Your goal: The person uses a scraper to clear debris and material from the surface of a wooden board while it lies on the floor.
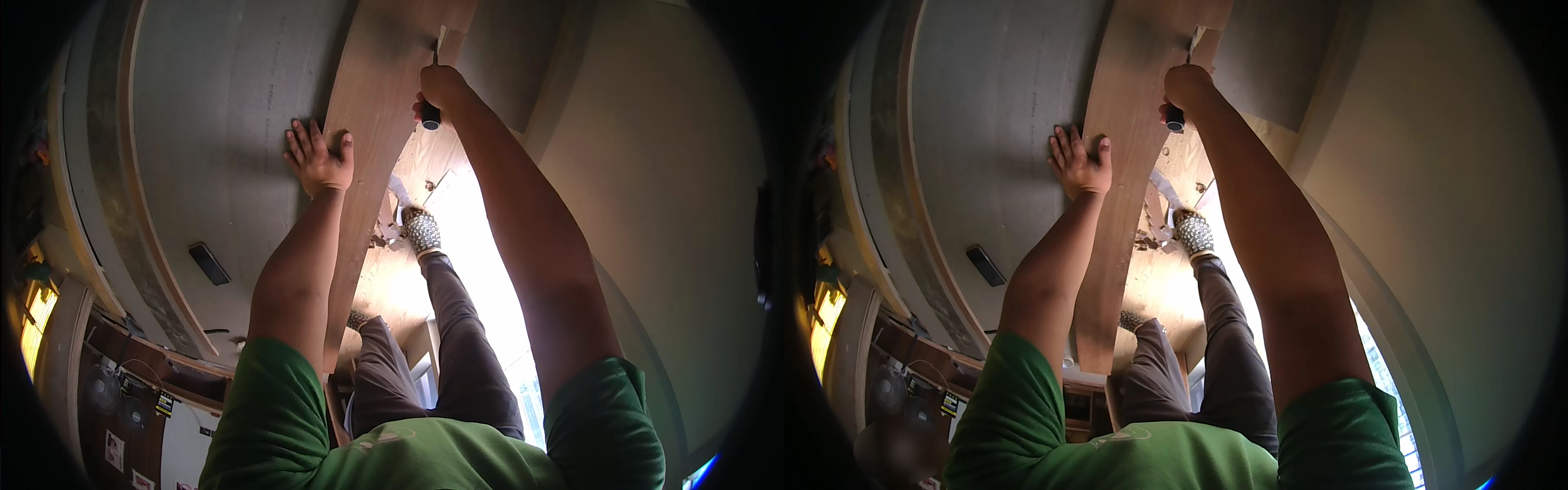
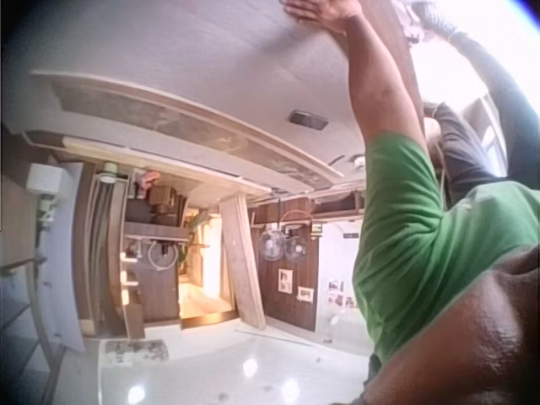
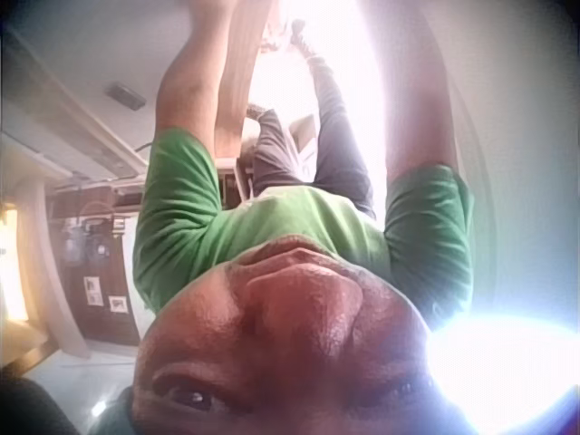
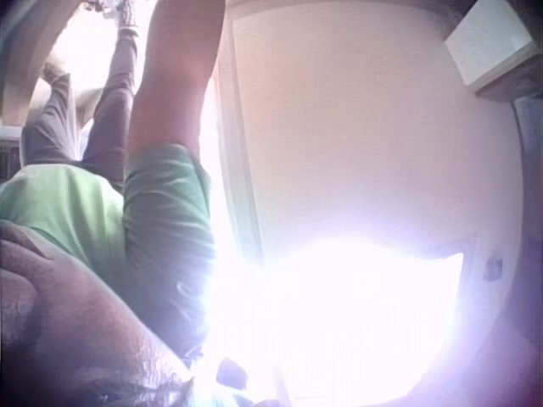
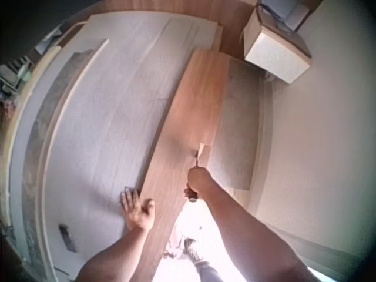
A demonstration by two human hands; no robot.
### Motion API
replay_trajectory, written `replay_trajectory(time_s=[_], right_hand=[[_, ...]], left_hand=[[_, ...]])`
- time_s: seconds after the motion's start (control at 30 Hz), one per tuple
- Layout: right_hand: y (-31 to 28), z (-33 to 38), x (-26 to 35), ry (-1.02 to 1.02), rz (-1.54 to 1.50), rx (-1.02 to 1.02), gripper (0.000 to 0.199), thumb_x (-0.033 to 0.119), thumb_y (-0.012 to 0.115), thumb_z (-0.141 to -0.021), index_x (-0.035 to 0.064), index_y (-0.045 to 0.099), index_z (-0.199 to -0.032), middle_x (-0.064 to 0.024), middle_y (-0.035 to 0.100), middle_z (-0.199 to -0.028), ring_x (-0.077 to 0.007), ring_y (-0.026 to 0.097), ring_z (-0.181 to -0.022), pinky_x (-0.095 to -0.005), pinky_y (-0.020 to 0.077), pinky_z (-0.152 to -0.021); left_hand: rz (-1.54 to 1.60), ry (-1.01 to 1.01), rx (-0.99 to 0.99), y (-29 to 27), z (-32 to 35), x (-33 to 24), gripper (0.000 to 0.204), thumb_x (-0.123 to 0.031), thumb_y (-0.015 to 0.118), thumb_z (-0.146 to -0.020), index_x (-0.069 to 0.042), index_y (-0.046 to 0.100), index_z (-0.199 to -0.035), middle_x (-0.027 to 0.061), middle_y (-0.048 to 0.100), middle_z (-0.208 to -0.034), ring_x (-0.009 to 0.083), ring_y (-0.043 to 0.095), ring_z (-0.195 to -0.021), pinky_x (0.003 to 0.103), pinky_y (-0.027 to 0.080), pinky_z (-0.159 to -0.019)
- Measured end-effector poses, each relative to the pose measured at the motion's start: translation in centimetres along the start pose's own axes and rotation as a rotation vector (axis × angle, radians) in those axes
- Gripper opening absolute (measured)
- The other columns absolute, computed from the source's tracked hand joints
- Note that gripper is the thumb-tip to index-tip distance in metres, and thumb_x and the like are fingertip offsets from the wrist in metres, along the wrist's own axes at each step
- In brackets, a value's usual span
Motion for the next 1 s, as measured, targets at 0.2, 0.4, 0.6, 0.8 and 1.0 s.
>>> replay_trajectory(time_s=[0.2,0.4,0.6,0.8,1.0], right_hand=[[0.3,2.2,-1.7,0.011,-0.03,0.045,0.02,0.023,0.046,-0.097,0.0035,0.049,-0.099,-0.0131,0.055,-0.077,-0.0264,0.059,-0.057,-0.0438,0.0542,-0.053],[0.2,-1.3,-2.4,0.006,-0.023,-0.013,0.021,0.026,0.047,-0.096,0.0047,0.049,-0.098,-0.0125,0.053,-0.074,-0.0268,0.057,-0.054,-0.0449,0.0518,-0.05],[1.5,5.2,-2.5,0.018,-0.02,0.047,0.024,0.03,0.047,-0.098,0.0057,0.047,-0.098,-0.0087,0.051,-0.071,-0.0214,0.056,-0.058,-0.0407,0.0522,-0.054],[0.4,-0.2,-4.4,0.062,-0.046,-0.018,0.026,0.031,0.045,-0.098,0.0052,0.046,-0.099,-0.0085,0.05,-0.072,-0.0217,0.055,-0.055,-0.0404,0.0521,-0.051],[2.0,5.6,-6.5,0.014,0.038,0.051,0.026,0.032,0.043,-0.098,0.0064,0.045,-0.096,-0.0086,0.051,-0.073,-0.0216,0.055,-0.054,-0.0403,0.051,-0.05]], left_hand=[[-0.01,-0.005,-0.011,-0.5,0.0,0.3,0.079,-0.062,0.049,-0.088,-0.011,0.04,-0.147,0.016,0.022,-0.161,0.0368,0.02,-0.148,0.06,0.017,-0.116],[-0.011,0.01,-0.025,0.0,-0.5,-0.4,0.079,-0.063,0.047,-0.089,-0.012,0.039,-0.148,0.016,0.023,-0.16,0.0365,0.02,-0.148,0.06,0.017,-0.116],[-0.021,-0.018,-0.011,-0.7,0.0,1.1,0.079,-0.064,0.046,-0.089,-0.012,0.039,-0.148,0.0155,0.022,-0.161,0.0359,0.02,-0.148,0.06,0.017,-0.117],[0.003,0.008,0.017,-0.2,-0.1,-0.7,0.08,-0.065,0.044,-0.089,-0.012,0.037,-0.149,0.015,0.02,-0.162,0.0353,0.018,-0.149,0.06,0.016,-0.117],[-0.032,-0.013,0.013,-0.7,0.2,1.0,0.08,-0.064,0.046,-0.089,-0.011,0.037,-0.149,0.0158,0.02,-0.161,0.0358,0.018,-0.149,0.06,0.016,-0.116]])
Point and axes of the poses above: each hand's wrist, its own z-axis away from the middle knuckle, its own y-axis out of the palm, x = y × z, the point moved 1 cm from there along -z, towards the middle knuckle
